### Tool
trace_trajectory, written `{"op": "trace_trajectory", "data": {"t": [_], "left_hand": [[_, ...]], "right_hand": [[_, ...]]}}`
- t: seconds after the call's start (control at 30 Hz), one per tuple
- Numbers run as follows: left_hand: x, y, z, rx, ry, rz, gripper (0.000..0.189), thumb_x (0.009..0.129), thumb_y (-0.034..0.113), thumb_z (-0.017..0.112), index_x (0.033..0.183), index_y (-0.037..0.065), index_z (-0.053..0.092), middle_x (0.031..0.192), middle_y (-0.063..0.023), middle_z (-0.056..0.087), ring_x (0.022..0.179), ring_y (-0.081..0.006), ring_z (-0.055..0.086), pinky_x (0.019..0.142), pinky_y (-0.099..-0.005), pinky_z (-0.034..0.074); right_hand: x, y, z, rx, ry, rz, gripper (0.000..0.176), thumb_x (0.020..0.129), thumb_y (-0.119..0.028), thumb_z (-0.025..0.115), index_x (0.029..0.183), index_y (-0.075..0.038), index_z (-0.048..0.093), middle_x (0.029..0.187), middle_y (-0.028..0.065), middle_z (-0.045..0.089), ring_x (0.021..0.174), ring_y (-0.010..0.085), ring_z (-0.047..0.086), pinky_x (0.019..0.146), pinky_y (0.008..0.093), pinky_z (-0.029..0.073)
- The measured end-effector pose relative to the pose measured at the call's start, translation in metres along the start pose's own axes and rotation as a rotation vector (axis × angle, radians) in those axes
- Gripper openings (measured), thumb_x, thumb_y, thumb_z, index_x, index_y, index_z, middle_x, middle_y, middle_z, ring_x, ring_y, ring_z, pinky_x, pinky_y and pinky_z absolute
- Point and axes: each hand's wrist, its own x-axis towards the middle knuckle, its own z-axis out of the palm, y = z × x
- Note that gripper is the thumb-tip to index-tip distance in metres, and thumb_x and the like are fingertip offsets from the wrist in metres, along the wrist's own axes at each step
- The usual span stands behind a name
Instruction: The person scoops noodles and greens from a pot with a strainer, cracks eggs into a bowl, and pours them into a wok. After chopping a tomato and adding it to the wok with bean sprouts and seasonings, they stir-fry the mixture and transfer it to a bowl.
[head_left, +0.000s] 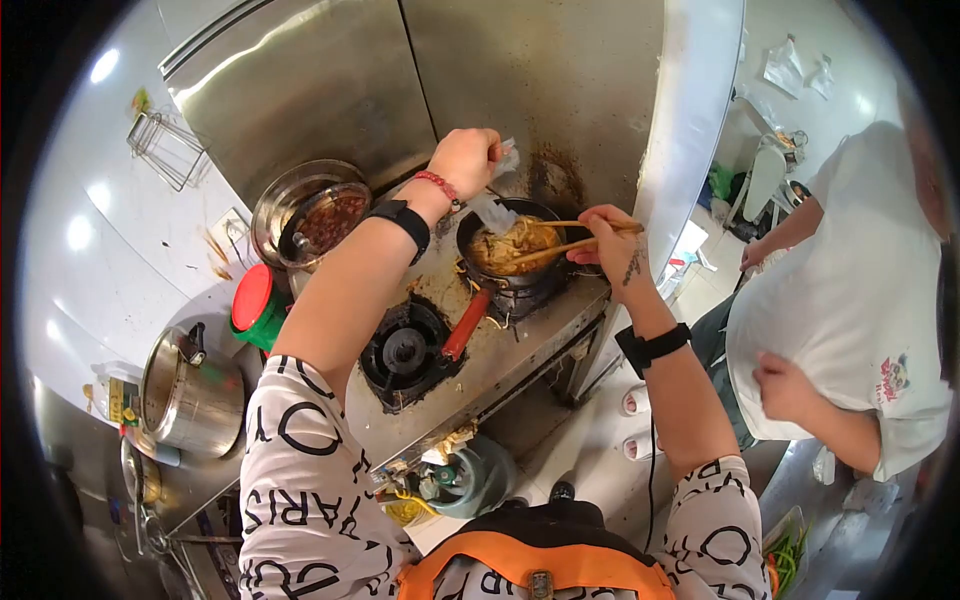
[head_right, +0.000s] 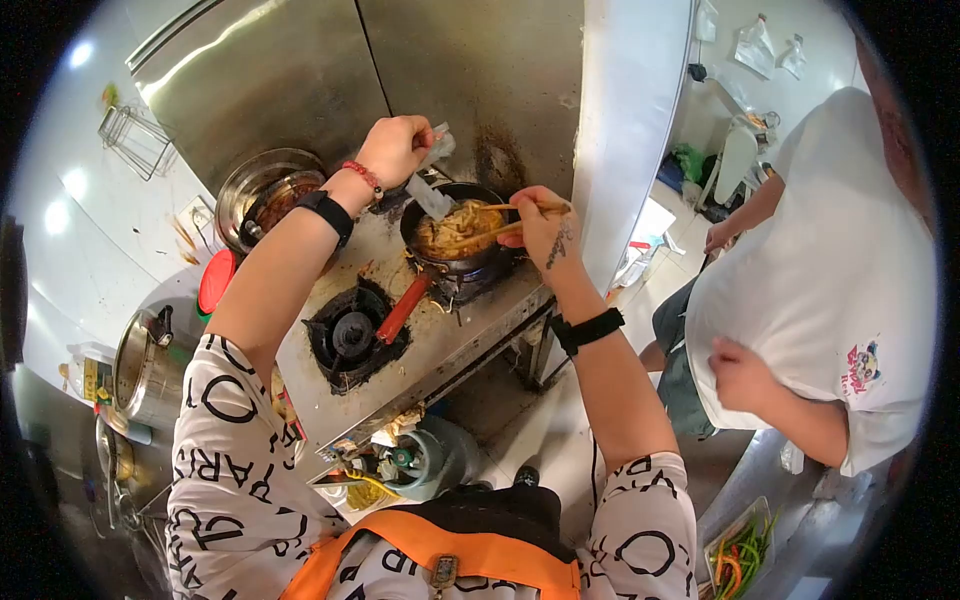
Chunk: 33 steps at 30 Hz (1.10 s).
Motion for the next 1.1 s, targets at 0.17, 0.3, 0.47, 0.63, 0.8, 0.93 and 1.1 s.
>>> {"op": "trace_trajectory", "data": {"t": [0.17, 0.3, 0.47, 0.63, 0.8, 0.93, 1.1], "left_hand": [[-0.005, 0.010, 0.002, -0.032, 0.033, 0.022, 0.027, 0.071, -0.002, 0.056, 0.096, 0.004, 0.051, 0.076, -0.0146, 0.063, 0.074, -0.0320, 0.061, 0.068, -0.0365, 0.047], [-0.006, 0.011, -0.003, -0.107, 0.037, -0.046, 0.026, 0.075, 0.000, 0.057, 0.101, 0.003, 0.054, 0.085, -0.0153, 0.065, 0.082, -0.0302, 0.063, 0.072, -0.0360, 0.049], [-0.008, 0.009, -0.011, -0.224, 0.167, -0.114, 0.010, 0.074, 0.004, 0.063, 0.082, 0.000, 0.060, 0.075, -0.0117, 0.065, 0.071, -0.0193, 0.064, 0.067, -0.0304, 0.049], [-0.011, -0.008, -0.009, -0.418, 0.126, -0.227, 0.005, 0.078, 0.005, 0.062, 0.079, 0.000, 0.059, 0.071, -0.0047, 0.063, 0.068, -0.0108, 0.060, 0.063, -0.0275, 0.049], [-0.019, -0.009, -0.010, -0.641, -0.022, -0.381, 0.004, 0.082, 0.004, 0.059, 0.087, 0.003, 0.058, 0.080, -0.0032, 0.064, 0.075, -0.0114, 0.062, 0.062, -0.0257, 0.051], [-0.034, -0.012, -0.016, -0.844, 0.015, -0.463, 0.004, 0.082, 0.001, 0.057, 0.085, 0.002, 0.057, 0.079, -0.0063, 0.064, 0.073, -0.0137, 0.063, 0.060, -0.0257, 0.052], [-0.073, -0.016, -0.042, -1.212, 0.122, -0.588, 0.010, 0.085, 0.004, 0.054, 0.095, 0.002, 0.052, 0.097, -0.0091, 0.059, 0.088, -0.0179, 0.060, 0.076, -0.0301, 0.053]], "right_hand": [[0.000, 0.054, 0.003, 0.184, 0.096, 0.057, 0.021, 0.089, -0.013, 0.047, 0.089, 0.007, 0.056, 0.075, 0.0149, 0.060, 0.058, 0.0220, 0.064, 0.051, 0.0264, 0.054], [-0.004, 0.078, 0.002, 0.370, 0.271, 0.018, 0.025, 0.090, -0.017, 0.050, 0.087, 0.006, 0.055, 0.083, 0.0170, 0.060, 0.068, 0.0260, 0.064, 0.059, 0.0300, 0.057], [-0.011, 0.072, -0.007, 0.570, 0.406, 0.127, 0.025, 0.091, -0.016, 0.047, 0.089, 0.007, 0.054, 0.083, 0.0182, 0.060, 0.068, 0.0261, 0.064, 0.060, 0.0286, 0.056], [-0.011, 0.042, 0.001, 0.380, 0.363, -0.028, 0.022, 0.090, -0.013, 0.047, 0.088, 0.007, 0.055, 0.081, 0.0169, 0.060, 0.063, 0.0247, 0.064, 0.058, 0.0275, 0.056], [0.003, 0.021, 0.025, 0.049, 0.114, -0.053, 0.022, 0.089, -0.010, 0.049, 0.083, 0.009, 0.059, 0.076, 0.0123, 0.061, 0.058, 0.0214, 0.063, 0.051, 0.0266, 0.054], [0.000, -0.017, 0.022, -0.130, 0.037, -0.102, 0.020, 0.089, -0.008, 0.048, 0.083, 0.008, 0.057, 0.073, 0.0125, 0.061, 0.053, 0.0198, 0.062, 0.048, 0.0269, 0.053], [-0.002, -0.030, 0.007, -0.207, 0.074, 0.086, 0.019, 0.089, -0.012, 0.047, 0.087, 0.005, 0.056, 0.078, 0.0137, 0.057, 0.057, 0.0238, 0.063, 0.049, 0.0278, 0.055]]}}
